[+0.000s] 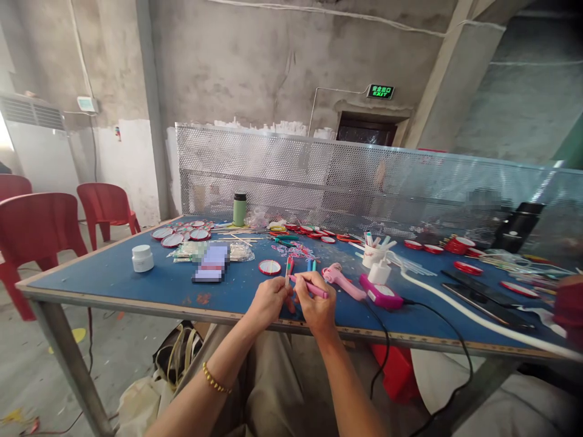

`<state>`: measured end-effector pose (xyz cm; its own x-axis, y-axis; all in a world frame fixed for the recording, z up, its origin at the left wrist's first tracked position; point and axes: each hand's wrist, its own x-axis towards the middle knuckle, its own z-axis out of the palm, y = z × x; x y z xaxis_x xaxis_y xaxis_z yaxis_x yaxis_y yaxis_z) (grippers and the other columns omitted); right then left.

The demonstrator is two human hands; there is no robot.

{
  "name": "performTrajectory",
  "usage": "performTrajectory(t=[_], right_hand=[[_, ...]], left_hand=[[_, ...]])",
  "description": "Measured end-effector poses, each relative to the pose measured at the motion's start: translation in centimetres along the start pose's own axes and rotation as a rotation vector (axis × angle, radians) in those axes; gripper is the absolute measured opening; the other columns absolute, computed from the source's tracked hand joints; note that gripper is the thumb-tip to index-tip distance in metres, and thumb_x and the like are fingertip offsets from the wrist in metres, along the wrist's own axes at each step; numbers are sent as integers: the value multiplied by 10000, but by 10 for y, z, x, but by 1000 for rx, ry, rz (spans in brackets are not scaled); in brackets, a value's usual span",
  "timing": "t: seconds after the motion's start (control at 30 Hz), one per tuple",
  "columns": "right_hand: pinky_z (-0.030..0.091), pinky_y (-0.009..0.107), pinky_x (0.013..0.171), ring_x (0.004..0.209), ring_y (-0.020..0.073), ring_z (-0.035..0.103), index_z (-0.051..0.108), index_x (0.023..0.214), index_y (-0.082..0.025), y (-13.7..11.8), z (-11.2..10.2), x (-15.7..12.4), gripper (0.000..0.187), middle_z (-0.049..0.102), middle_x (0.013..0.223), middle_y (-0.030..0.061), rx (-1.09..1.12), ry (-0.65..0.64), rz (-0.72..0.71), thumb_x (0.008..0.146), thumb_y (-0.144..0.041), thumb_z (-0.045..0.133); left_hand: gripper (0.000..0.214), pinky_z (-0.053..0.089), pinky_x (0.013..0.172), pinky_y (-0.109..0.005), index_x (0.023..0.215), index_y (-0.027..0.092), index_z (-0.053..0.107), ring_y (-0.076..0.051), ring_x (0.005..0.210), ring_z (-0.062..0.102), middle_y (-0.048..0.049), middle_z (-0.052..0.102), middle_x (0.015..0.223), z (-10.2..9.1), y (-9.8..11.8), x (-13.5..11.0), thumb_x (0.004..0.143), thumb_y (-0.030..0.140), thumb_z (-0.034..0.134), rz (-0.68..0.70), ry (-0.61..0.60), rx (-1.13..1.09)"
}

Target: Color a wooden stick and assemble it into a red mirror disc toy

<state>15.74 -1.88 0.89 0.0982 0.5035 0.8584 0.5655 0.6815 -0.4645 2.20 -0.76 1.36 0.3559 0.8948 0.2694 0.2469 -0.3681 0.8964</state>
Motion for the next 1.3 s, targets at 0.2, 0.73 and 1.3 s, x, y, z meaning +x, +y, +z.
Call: performTrajectory(t=[0.2, 0.73, 1.3], right_hand=[[497, 265, 549, 578, 148, 639, 633, 786, -210, 0, -1, -1, 218, 686, 685, 0, 8, 32, 5, 955, -313, 542], [476, 257, 534, 546, 137, 615, 619, 774, -207, 0, -1, 0, 220, 658, 633, -15, -11, 9, -45, 962, -286, 536], [475, 265, 519, 534, 141, 615, 636, 781, -214, 0, -1, -1, 212, 661, 631, -15, -29, 14, -54, 955, -289, 539]], left_hand=[[403, 352, 526, -231, 697, 195, 547, -116, 473, 490, -26, 718, 644, 0, -1, 1, 912, 508, 413, 10, 8, 3], [426, 349, 523, -228, 697, 197, 551, -114, 458, 485, -24, 716, 636, 0, -1, 1, 930, 517, 392, 25, 8, 8], [431, 361, 522, -225, 694, 190, 573, -126, 507, 541, -26, 703, 639, 2, -1, 2, 915, 523, 412, 30, 19, -9]])
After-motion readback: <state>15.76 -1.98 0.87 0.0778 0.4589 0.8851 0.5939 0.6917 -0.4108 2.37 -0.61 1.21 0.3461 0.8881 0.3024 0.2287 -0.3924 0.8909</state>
